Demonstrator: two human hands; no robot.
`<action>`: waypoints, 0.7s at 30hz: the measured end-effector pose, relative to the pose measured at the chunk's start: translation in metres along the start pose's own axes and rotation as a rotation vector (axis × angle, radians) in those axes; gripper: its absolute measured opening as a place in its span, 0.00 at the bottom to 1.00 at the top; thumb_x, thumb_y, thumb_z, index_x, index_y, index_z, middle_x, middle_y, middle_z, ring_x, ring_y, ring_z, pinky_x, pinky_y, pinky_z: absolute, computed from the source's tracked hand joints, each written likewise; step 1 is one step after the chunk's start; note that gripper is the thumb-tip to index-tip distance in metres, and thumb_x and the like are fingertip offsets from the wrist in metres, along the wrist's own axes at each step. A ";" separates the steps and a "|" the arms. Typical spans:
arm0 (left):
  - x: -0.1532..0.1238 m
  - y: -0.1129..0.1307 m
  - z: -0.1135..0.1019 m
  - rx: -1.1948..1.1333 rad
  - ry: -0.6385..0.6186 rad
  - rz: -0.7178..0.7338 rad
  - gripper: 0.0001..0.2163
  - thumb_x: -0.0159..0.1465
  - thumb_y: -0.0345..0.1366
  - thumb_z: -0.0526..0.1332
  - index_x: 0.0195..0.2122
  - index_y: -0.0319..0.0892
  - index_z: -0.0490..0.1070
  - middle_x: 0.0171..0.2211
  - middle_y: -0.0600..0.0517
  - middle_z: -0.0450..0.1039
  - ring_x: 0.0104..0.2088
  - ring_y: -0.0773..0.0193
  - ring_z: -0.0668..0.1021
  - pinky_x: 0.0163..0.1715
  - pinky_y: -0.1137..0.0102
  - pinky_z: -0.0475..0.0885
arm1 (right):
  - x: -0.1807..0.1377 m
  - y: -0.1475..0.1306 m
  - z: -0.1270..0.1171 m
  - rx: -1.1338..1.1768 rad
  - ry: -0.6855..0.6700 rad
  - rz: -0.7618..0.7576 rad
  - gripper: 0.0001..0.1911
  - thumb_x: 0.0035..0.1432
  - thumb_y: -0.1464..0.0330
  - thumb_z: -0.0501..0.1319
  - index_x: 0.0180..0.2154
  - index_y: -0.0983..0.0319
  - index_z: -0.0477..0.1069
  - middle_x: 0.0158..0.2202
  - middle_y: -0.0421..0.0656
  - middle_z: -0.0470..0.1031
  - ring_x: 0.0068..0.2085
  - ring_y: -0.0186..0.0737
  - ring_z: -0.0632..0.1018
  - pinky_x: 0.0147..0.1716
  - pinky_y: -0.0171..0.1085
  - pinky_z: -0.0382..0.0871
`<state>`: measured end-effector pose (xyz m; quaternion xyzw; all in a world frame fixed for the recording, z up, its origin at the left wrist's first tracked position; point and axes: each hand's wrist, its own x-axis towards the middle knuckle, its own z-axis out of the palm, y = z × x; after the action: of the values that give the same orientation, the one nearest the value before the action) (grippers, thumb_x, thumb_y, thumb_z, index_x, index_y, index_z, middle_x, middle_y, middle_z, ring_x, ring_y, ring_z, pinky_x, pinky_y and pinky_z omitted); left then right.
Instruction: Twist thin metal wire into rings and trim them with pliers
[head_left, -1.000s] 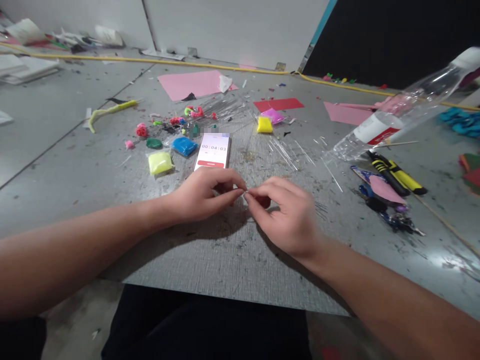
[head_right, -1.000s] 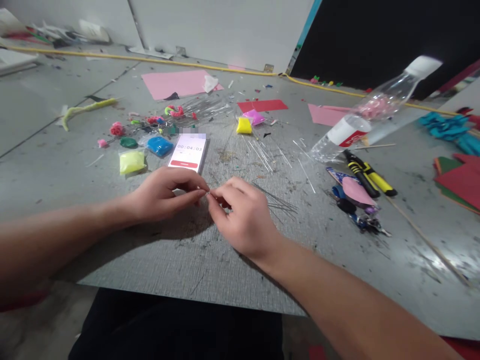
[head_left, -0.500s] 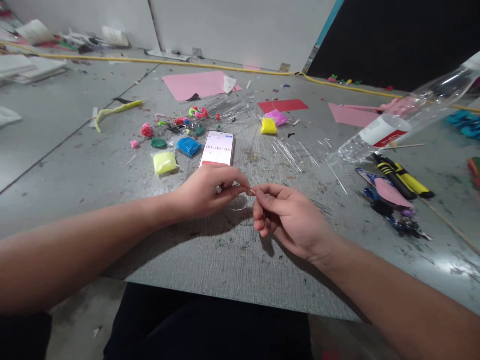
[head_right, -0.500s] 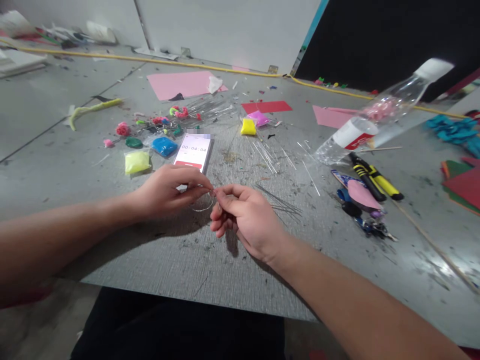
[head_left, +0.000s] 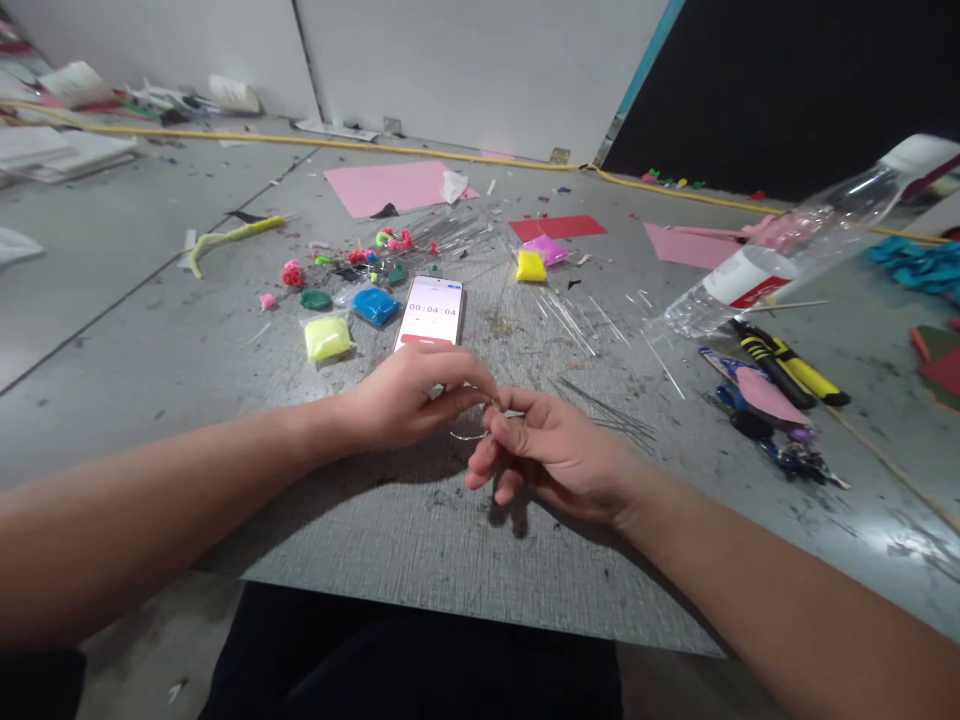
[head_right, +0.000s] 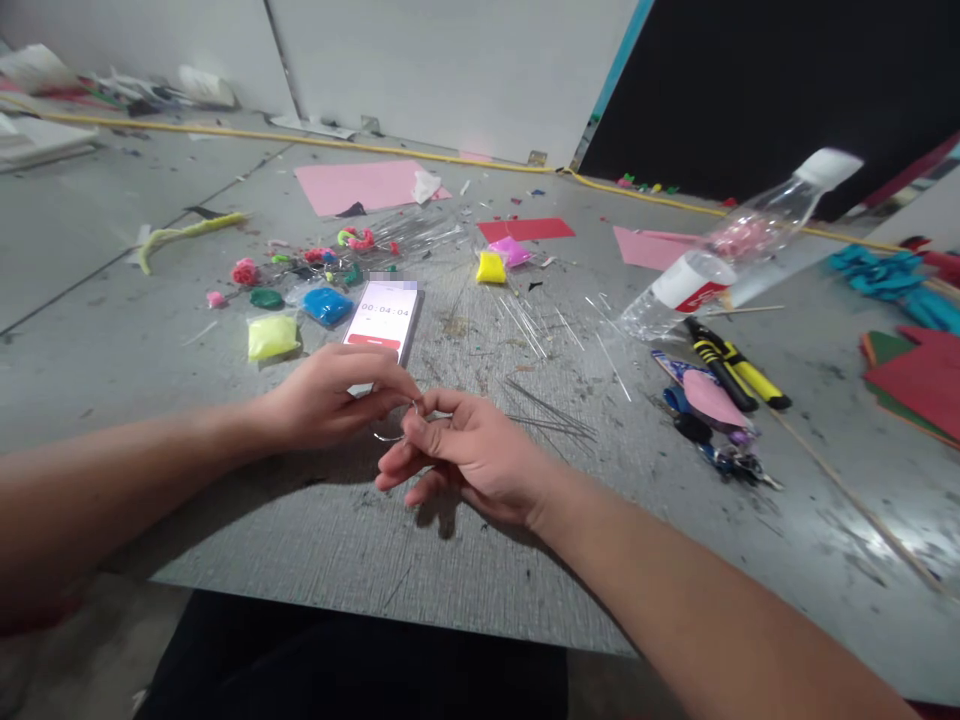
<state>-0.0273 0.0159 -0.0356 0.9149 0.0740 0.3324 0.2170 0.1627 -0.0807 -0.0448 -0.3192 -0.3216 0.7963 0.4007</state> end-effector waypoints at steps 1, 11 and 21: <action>0.000 0.000 -0.001 -0.009 0.008 -0.009 0.05 0.69 0.27 0.61 0.39 0.40 0.76 0.30 0.51 0.79 0.30 0.68 0.79 0.30 0.74 0.72 | 0.000 0.000 0.000 0.007 -0.008 -0.017 0.18 0.55 0.60 0.75 0.36 0.62 0.71 0.26 0.40 0.83 0.29 0.37 0.85 0.22 0.26 0.78; 0.001 -0.001 -0.004 0.045 0.054 0.065 0.06 0.69 0.26 0.61 0.40 0.40 0.77 0.29 0.50 0.76 0.30 0.67 0.78 0.29 0.73 0.71 | 0.003 0.001 -0.002 0.004 -0.048 -0.065 0.17 0.57 0.60 0.73 0.38 0.62 0.71 0.28 0.42 0.84 0.28 0.38 0.86 0.22 0.28 0.78; -0.001 0.003 0.002 0.135 0.080 0.032 0.05 0.69 0.28 0.60 0.38 0.40 0.75 0.29 0.50 0.77 0.29 0.66 0.79 0.28 0.73 0.71 | 0.000 0.002 0.001 -0.405 0.168 -0.221 0.17 0.60 0.55 0.68 0.35 0.60 0.67 0.23 0.37 0.78 0.20 0.33 0.79 0.16 0.28 0.72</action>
<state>-0.0274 0.0123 -0.0362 0.9145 0.0904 0.3663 0.1464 0.1608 -0.0820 -0.0460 -0.4210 -0.4732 0.6374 0.4387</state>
